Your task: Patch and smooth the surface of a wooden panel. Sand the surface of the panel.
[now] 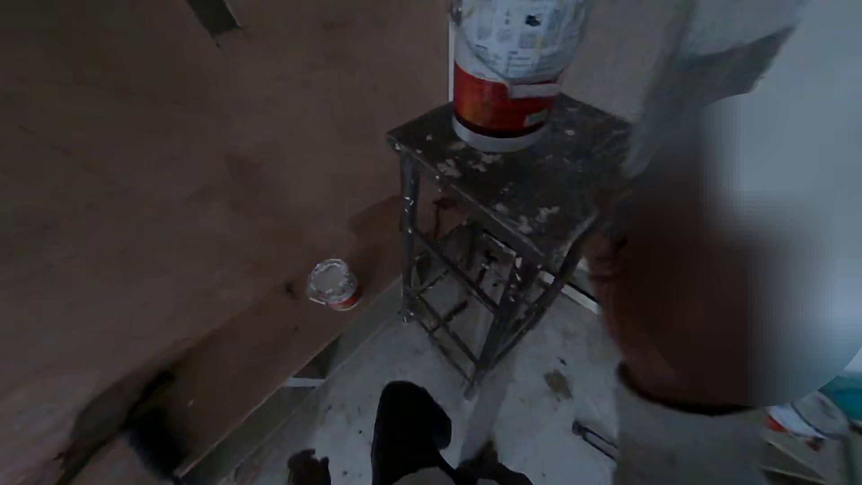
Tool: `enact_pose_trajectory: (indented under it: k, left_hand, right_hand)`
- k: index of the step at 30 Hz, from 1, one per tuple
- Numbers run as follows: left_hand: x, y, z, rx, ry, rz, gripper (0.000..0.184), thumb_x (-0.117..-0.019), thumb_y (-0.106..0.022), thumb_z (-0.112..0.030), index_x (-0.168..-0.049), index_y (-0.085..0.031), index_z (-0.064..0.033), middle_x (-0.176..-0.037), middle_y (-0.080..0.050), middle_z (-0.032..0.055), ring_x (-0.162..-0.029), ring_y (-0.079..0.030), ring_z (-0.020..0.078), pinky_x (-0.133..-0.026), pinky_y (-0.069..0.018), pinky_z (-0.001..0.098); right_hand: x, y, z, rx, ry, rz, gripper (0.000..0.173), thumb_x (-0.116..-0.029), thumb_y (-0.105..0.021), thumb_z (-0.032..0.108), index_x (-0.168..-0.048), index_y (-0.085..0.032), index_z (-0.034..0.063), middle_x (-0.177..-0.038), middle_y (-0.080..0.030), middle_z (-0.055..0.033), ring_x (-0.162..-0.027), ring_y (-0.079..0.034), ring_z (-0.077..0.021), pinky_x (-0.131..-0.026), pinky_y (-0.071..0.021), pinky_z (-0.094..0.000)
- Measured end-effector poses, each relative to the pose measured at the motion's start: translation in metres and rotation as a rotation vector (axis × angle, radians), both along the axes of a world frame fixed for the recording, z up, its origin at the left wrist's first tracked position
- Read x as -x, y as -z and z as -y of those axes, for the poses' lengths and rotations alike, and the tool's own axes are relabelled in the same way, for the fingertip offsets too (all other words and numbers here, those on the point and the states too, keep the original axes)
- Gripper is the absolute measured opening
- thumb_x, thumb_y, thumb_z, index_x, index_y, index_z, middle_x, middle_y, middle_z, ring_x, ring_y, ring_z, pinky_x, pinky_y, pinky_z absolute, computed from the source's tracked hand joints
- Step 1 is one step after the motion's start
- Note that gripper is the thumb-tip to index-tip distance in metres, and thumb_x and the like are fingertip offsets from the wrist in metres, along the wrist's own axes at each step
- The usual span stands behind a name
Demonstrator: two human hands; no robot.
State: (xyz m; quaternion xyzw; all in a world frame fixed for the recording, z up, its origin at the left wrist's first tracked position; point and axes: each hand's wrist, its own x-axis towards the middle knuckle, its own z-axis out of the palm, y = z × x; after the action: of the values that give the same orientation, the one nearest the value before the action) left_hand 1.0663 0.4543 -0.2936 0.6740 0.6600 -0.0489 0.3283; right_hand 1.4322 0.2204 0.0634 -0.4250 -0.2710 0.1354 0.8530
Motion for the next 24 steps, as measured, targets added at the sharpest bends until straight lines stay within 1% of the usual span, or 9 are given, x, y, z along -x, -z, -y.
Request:
enact_pose_trajectory:
  k: [2,4,6,10,12,14,17,20,24]
  left_hand:
    - [-0.033,-0.027,-0.013,-0.258,0.019,0.263,0.045,-0.0997,-0.058,-0.002,-0.138,-0.046,0.0178,-0.138,-0.050,0.0407,-0.131,-0.051,0.0509,-0.111,-0.0408,0.0575]
    - [-0.091,-0.101,-0.027,-0.335,-0.002,0.437,0.045,-0.0973,-0.058,0.000,-0.138,-0.046,0.0170,-0.134,-0.054,0.0384,-0.124,-0.057,0.0463,-0.105,-0.0454,0.0559]
    - [-0.166,-0.212,-0.036,-0.231,0.003,0.559,0.040,-0.1019,-0.054,0.001,-0.138,-0.044,0.0140,-0.131,-0.055,0.0306,-0.116,-0.057,0.0326,-0.104,-0.0450,0.0457]
    - [-0.305,-0.316,-0.066,-0.647,0.342,0.891,0.041,-0.1074,-0.047,-0.023,-0.132,-0.048,0.0095,-0.114,-0.063,0.0230,-0.098,-0.064,0.0230,-0.090,-0.0529,0.0427]
    - [-0.377,-0.358,-0.066,-0.622,0.398,0.816,0.048,-0.1119,-0.039,-0.029,-0.139,-0.046,0.0095,-0.127,-0.060,0.0318,-0.115,-0.061,0.0417,-0.100,-0.0457,0.0587]
    - [-0.426,-0.353,-0.074,-0.493,0.469,0.661,0.047,-0.1130,-0.036,-0.025,-0.148,-0.041,0.0057,-0.144,-0.048,0.0342,-0.132,-0.049,0.0511,-0.108,-0.0375,0.0659]
    - [-0.458,-0.331,-0.078,-0.483,0.630,0.400,0.050,-0.1048,-0.055,-0.008,-0.152,-0.042,0.0018,-0.156,-0.036,0.0327,-0.140,-0.040,0.0532,-0.113,-0.0344,0.0648]
    - [-0.463,-0.329,-0.092,-0.434,0.707,0.213,0.046,-0.1068,-0.053,-0.019,-0.150,-0.047,-0.0016,-0.153,-0.044,0.0266,-0.137,-0.047,0.0465,-0.112,-0.0383,0.0602]
    - [-0.456,-0.331,-0.096,-0.352,0.618,0.431,0.043,-0.1103,-0.045,-0.020,-0.144,-0.048,0.0058,-0.141,-0.055,0.0306,-0.131,-0.054,0.0462,-0.111,-0.0398,0.0587]
  right_hand:
    - [-0.011,-0.020,0.023,-0.032,0.133,-0.072,0.026,-0.1124,-0.030,0.025,-0.125,-0.053,0.0212,-0.105,-0.069,0.0073,-0.088,-0.071,-0.0038,-0.075,-0.0631,-0.0225]
    - [-0.029,-0.027,0.043,-0.082,0.228,-0.102,0.026,-0.1121,-0.030,0.020,-0.116,-0.056,0.0202,-0.099,-0.071,0.0080,-0.086,-0.071,-0.0034,-0.074,-0.0629,-0.0220]
    - [-0.052,-0.023,0.067,-0.066,0.315,-0.116,0.024,-0.1124,-0.031,0.021,-0.115,-0.055,0.0194,-0.100,-0.070,0.0073,-0.086,-0.071,-0.0032,-0.075,-0.0621,-0.0207]
    - [-0.090,-0.023,0.085,-0.011,0.444,-0.086,0.025,-0.1124,-0.031,0.025,-0.123,-0.053,0.0226,-0.106,-0.067,0.0111,-0.091,-0.068,0.0006,-0.078,-0.0586,-0.0169]
    - [-0.111,-0.028,0.074,-0.020,0.493,-0.063,0.025,-0.1123,-0.030,0.023,-0.123,-0.052,0.0240,-0.105,-0.067,0.0121,-0.090,-0.068,0.0001,-0.075,-0.0594,-0.0186]
    - [-0.128,-0.022,0.061,-0.028,0.515,-0.082,0.025,-0.1118,-0.030,0.021,-0.124,-0.051,0.0242,-0.104,-0.067,0.0117,-0.089,-0.069,-0.0010,-0.074,-0.0607,-0.0207]
    - [-0.162,-0.031,0.044,-0.038,0.522,-0.076,0.024,-0.1113,-0.035,0.020,-0.132,-0.047,0.0209,-0.107,-0.066,0.0078,-0.091,-0.070,-0.0046,-0.077,-0.0622,-0.0261]
    - [-0.201,-0.052,0.026,-0.079,0.535,-0.120,0.025,-0.1107,-0.039,0.019,-0.135,-0.046,0.0173,-0.108,-0.067,0.0012,-0.089,-0.072,-0.0106,-0.073,-0.0635,-0.0297]
    - [-0.259,-0.092,0.004,-0.143,0.504,-0.042,0.022,-0.1100,-0.040,0.016,-0.131,-0.048,0.0126,-0.106,-0.066,-0.0025,-0.087,-0.072,-0.0130,-0.071,-0.0639,-0.0314]
